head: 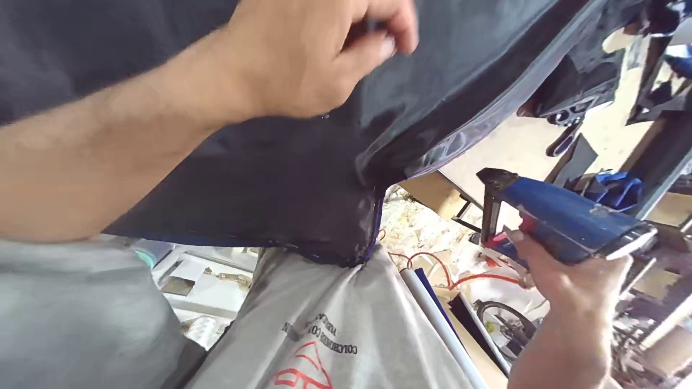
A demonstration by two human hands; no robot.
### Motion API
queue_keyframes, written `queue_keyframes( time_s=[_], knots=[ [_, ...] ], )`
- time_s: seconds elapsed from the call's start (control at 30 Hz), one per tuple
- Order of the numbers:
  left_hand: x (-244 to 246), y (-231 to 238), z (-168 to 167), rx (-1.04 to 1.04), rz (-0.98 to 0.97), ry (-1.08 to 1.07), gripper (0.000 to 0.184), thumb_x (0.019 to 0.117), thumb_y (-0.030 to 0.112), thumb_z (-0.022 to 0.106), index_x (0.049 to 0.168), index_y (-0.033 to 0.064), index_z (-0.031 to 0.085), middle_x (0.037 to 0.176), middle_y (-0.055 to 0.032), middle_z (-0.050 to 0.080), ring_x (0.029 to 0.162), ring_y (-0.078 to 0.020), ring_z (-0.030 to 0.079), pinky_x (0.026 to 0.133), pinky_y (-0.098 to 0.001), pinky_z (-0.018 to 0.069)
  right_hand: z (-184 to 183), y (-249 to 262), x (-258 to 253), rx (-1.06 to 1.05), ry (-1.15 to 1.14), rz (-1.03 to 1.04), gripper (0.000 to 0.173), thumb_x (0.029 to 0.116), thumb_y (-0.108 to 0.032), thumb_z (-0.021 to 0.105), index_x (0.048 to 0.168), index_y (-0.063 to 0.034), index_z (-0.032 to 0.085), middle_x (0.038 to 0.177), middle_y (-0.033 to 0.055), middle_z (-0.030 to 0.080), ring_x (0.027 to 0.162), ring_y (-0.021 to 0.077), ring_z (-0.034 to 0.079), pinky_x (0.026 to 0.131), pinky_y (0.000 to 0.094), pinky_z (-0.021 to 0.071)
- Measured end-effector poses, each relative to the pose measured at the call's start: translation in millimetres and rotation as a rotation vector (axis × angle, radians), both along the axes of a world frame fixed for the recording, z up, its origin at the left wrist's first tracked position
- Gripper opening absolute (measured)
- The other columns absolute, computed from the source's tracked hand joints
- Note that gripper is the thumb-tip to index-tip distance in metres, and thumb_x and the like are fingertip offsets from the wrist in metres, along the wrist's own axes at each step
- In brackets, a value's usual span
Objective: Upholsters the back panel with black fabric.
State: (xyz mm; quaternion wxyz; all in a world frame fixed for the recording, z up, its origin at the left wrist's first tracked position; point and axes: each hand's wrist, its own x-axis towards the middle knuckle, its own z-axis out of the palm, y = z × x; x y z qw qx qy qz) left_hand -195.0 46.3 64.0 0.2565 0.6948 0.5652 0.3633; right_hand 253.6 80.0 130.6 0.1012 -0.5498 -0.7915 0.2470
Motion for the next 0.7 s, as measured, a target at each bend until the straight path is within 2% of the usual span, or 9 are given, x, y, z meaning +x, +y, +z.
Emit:
queue_keyframes(
  time_s=[0.1, 0.17, 0.3, 0.43, 0.5, 0.57, 0.63, 0.7],
  knots=[
    [12.2, -37.6, -17.1, 0.081, -0.062, 0.139, 0.029, 0.1044, 0.018, 0.049, 0.116, 0.0065, 0.074, 0.112, -0.0147, 0.072, 0.106, -0.0290, 0.068, 0.092, -0.0477, 0.0536, -3.0, -2.8, 12.1, 0.010, -0.061, 0.001, 0.069, 0.0815, -0.039, 0.082, 0.123, 0.0102, 0.055, 0.106, 0.0101, 0.072, 0.097, 0.0024, 0.070, 0.089, 0.0274, 0.0593],
    [32.2, -63.2, -20.9, 0.115, -0.078, 0.221, 0.028, 0.1035, 0.017, 0.051, 0.113, 0.0064, 0.075, 0.115, -0.0144, 0.073, 0.109, -0.0347, 0.066, 0.092, -0.0528, 0.0501, -6.3, -10.2, 11.5, -0.016, -0.012, 0.050, 0.059, 0.0825, -0.035, 0.081, 0.118, 0.0070, 0.059, 0.103, 0.0074, 0.073, 0.095, 0.0023, 0.071, 0.088, 0.0268, 0.0610],
    [68.7, -96.2, -28.1, 0.151, -0.167, 0.336, 0.025, 0.1022, 0.018, 0.053, 0.108, 0.0103, 0.077, 0.126, -0.0070, 0.072, 0.123, -0.0282, 0.063, 0.103, -0.0505, 0.0456, -19.5, -20.4, -1.9, -0.113, 0.073, 0.135, 0.041, 0.0844, -0.033, 0.079, 0.108, -0.0012, 0.066, 0.099, 0.0002, 0.075, 0.093, -0.0022, 0.071, 0.085, 0.0222, 0.0608],
    [77.9, -97.2, -44.9, 0.120, -0.286, 0.424, 0.034, 0.1059, 0.027, 0.047, 0.122, 0.0172, 0.076, 0.140, -0.0001, 0.067, 0.140, -0.0246, 0.053, 0.112, -0.0506, 0.0390, -45.5, -27.3, -3.6, -0.135, -0.015, 0.066, 0.036, 0.0853, -0.041, 0.075, 0.098, -0.0074, 0.071, 0.087, 0.0002, 0.074, 0.079, 0.0022, 0.070, 0.072, 0.0297, 0.0599],
    [77.9, -94.9, -49.2, 0.068, -0.336, 0.438, 0.039, 0.1064, 0.030, 0.043, 0.131, 0.0197, 0.072, 0.146, 0.0016, 0.062, 0.146, -0.0237, 0.046, 0.116, -0.0524, 0.0344, -57.0, -31.6, 0.4, -0.140, -0.060, -0.003, 0.037, 0.0849, -0.043, 0.074, 0.098, -0.0088, 0.072, 0.084, -0.0008, 0.073, 0.076, 0.0024, 0.069, 0.069, 0.0307, 0.0592],
    [77.1, -90.8, -48.7, 0.032, -0.371, 0.433, 0.041, 0.1054, 0.029, 0.041, 0.133, 0.0211, 0.071, 0.147, 0.0023, 0.061, 0.147, -0.0238, 0.044, 0.116, -0.0535, 0.0323, -65.9, -35.3, 7.7, -0.145, -0.089, -0.071, 0.039, 0.0851, -0.044, 0.074, 0.099, -0.0074, 0.071, 0.084, 0.0008, 0.072, 0.075, 0.0044, 0.069, 0.069, 0.0332, 0.0581],
    [75.8, -86.4, -48.1, 0.032, -0.402, 0.416, 0.041, 0.1034, 0.026, 0.042, 0.130, 0.0215, 0.073, 0.146, 0.0030, 0.063, 0.147, -0.0252, 0.044, 0.115, -0.0542, 0.0323, -68.8, -36.6, 15.3, -0.123, -0.146, -0.141, 0.040, 0.0861, -0.042, 0.073, 0.101, -0.0050, 0.071, 0.085, 0.0043, 0.072, 0.076, 0.0087, 0.069, 0.070, 0.0370, 0.0585],
    [74.1, -82.5, -50.0, 0.056, -0.430, 0.414, 0.041, 0.1009, 0.021, 0.043, 0.129, 0.0221, 0.073, 0.145, 0.0040, 0.064, 0.146, -0.0262, 0.045, 0.113, -0.0544, 0.0329, -67.7, -26.8, 20.1, -0.065, -0.258, -0.230, 0.045, 0.0876, -0.044, 0.071, 0.105, -0.0018, 0.071, 0.088, 0.0138, 0.072, 0.080, 0.0245, 0.071, 0.073, 0.0528, 0.0555]
  ],
)
